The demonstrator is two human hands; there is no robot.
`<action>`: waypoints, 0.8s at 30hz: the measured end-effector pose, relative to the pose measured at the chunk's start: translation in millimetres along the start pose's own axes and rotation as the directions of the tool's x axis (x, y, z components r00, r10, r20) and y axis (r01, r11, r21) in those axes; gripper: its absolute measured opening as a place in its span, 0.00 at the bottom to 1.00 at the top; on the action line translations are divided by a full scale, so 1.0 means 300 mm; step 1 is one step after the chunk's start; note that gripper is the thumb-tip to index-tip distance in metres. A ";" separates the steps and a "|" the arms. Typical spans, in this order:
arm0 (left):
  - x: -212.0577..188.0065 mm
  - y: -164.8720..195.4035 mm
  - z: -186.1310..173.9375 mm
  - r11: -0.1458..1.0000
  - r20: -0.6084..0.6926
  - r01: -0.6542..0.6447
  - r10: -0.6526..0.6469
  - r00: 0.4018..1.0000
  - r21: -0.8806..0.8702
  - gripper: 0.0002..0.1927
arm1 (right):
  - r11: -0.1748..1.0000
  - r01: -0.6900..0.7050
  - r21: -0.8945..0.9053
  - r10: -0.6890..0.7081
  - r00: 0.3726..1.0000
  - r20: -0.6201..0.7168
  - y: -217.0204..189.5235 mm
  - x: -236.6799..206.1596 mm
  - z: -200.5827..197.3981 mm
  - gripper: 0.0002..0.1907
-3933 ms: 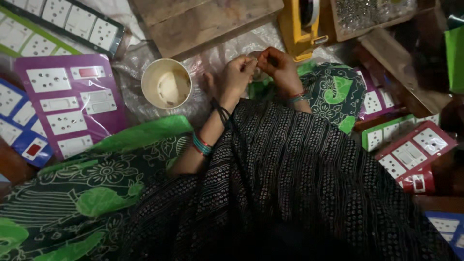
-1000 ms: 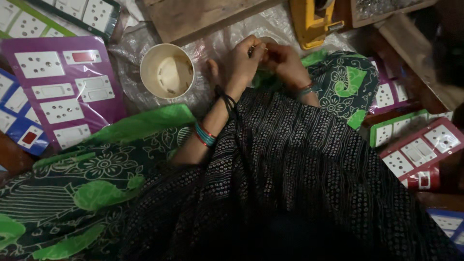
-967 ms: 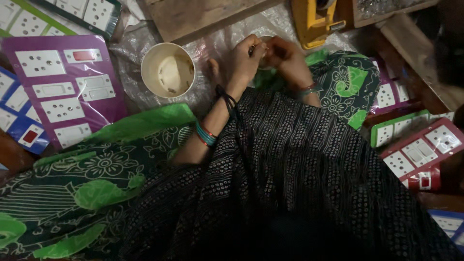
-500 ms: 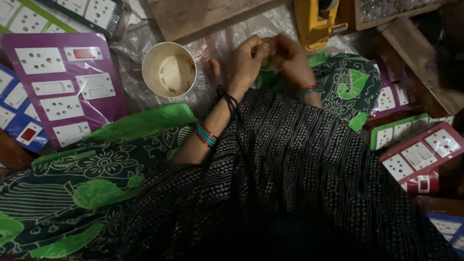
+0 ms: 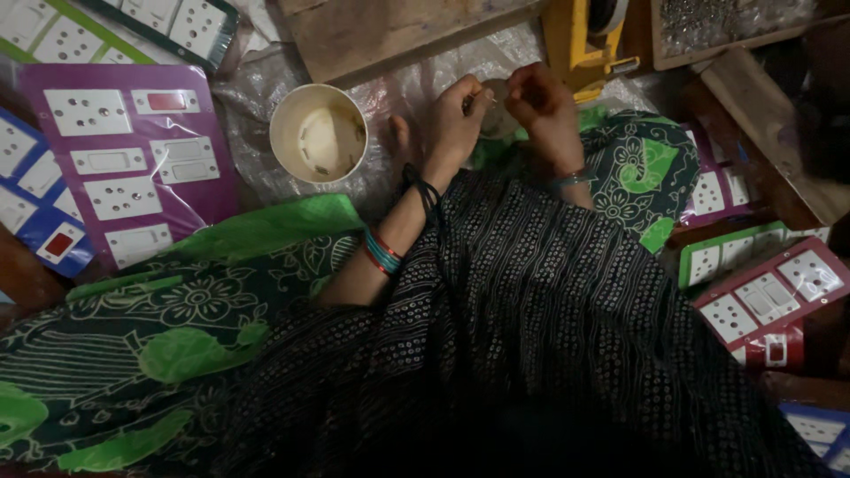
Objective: The person sits on the floor and repeatedly picks small metal components from a container, places them into a small cup, and then transfers them to a wooden box. The person handles the components one by one using both hands.
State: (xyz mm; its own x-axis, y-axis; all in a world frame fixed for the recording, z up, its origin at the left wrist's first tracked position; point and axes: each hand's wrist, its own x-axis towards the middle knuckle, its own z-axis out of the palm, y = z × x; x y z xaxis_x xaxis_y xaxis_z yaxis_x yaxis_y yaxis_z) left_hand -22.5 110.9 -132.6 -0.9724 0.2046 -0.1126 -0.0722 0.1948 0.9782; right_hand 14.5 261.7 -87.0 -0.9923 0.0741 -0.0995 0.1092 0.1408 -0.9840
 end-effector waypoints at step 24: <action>-0.005 0.041 -0.035 0.814 0.233 0.339 -0.256 0.938 -0.471 0.16 | 0.789 0.023 0.614 -0.030 1.000 0.001 -0.004 -0.013 0.019 0.14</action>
State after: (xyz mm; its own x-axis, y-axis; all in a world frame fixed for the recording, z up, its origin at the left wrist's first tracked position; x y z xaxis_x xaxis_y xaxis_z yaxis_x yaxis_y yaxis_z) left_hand -24.3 103.0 -118.7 -0.8420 0.3653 -0.3969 -0.4933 -0.2235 0.8407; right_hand 17.7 255.5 -86.4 -0.9952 0.0688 -0.0698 0.0268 -0.4937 -0.8692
